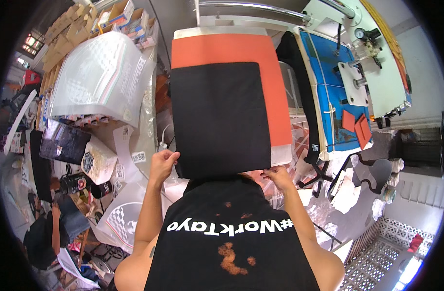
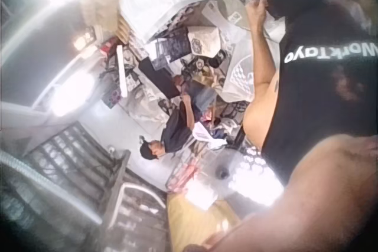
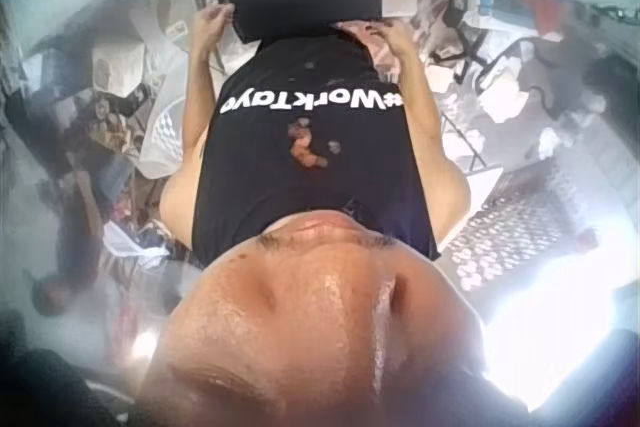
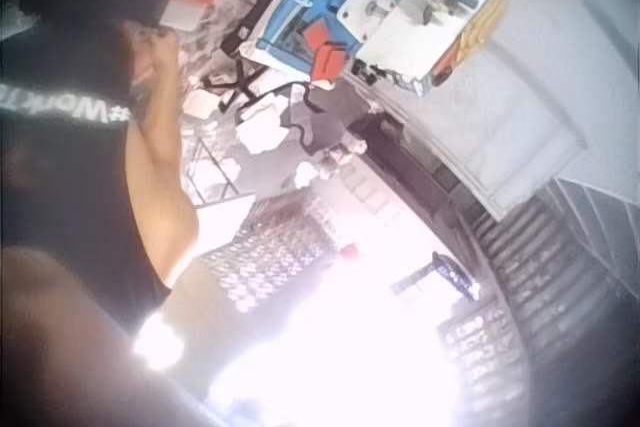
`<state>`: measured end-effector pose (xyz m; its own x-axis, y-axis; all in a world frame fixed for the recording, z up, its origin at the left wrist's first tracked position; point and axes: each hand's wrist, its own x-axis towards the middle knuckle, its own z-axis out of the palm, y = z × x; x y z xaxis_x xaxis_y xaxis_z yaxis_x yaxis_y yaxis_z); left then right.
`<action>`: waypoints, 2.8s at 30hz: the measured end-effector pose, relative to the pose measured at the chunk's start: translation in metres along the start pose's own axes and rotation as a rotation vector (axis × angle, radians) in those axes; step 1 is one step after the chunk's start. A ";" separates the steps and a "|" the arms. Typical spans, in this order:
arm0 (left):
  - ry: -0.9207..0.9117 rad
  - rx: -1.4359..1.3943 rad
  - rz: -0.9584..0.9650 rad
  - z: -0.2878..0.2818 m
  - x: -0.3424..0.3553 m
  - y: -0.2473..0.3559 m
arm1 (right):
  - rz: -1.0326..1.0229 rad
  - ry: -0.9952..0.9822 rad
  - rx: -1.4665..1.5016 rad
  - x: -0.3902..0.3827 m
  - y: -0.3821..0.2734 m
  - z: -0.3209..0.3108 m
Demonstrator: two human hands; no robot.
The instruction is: The person aligns a black t-shirt on a heat press, places a logo print on it, and operates the press. The person then cuts a small label with scissors, aligns it on the back neck area of a t-shirt, and applies the heat press again.
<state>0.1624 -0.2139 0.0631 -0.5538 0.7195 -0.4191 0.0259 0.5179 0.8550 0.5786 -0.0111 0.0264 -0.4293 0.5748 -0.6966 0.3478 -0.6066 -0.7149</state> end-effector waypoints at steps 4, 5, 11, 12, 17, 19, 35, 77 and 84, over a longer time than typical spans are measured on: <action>0.137 0.127 0.092 0.008 -0.011 0.015 | 0.026 -0.048 -0.019 0.002 0.001 -0.009; 0.162 0.161 0.131 0.009 -0.015 0.018 | 0.032 -0.055 -0.022 0.001 0.000 -0.009; 0.092 0.262 0.094 0.000 -0.047 0.027 | 0.039 -0.124 -0.192 -0.026 -0.014 -0.012; 0.075 0.247 0.059 -0.001 -0.051 0.025 | 0.036 -0.137 -0.184 -0.031 -0.015 -0.011; 0.053 0.235 -0.052 0.002 -0.066 0.007 | 0.174 -0.154 -0.168 -0.047 0.000 -0.019; 0.063 0.255 -0.022 0.004 -0.069 0.002 | 0.192 -0.166 -0.177 -0.048 0.007 -0.021; 0.274 0.592 0.685 0.026 -0.018 0.077 | -0.212 0.231 -0.956 -0.033 -0.111 0.017; 0.460 -0.135 0.431 -0.021 0.178 0.032 | 0.037 -0.086 -0.457 -0.015 -0.027 0.018; 0.230 -0.054 0.151 0.034 0.017 -0.041 | 0.032 -0.076 -0.290 0.008 0.029 -0.021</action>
<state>0.1807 -0.2072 0.0103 -0.7217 0.6595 -0.2101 0.0821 0.3830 0.9201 0.6024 -0.0125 -0.0012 -0.4716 0.5086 -0.7203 0.5809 -0.4353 -0.6878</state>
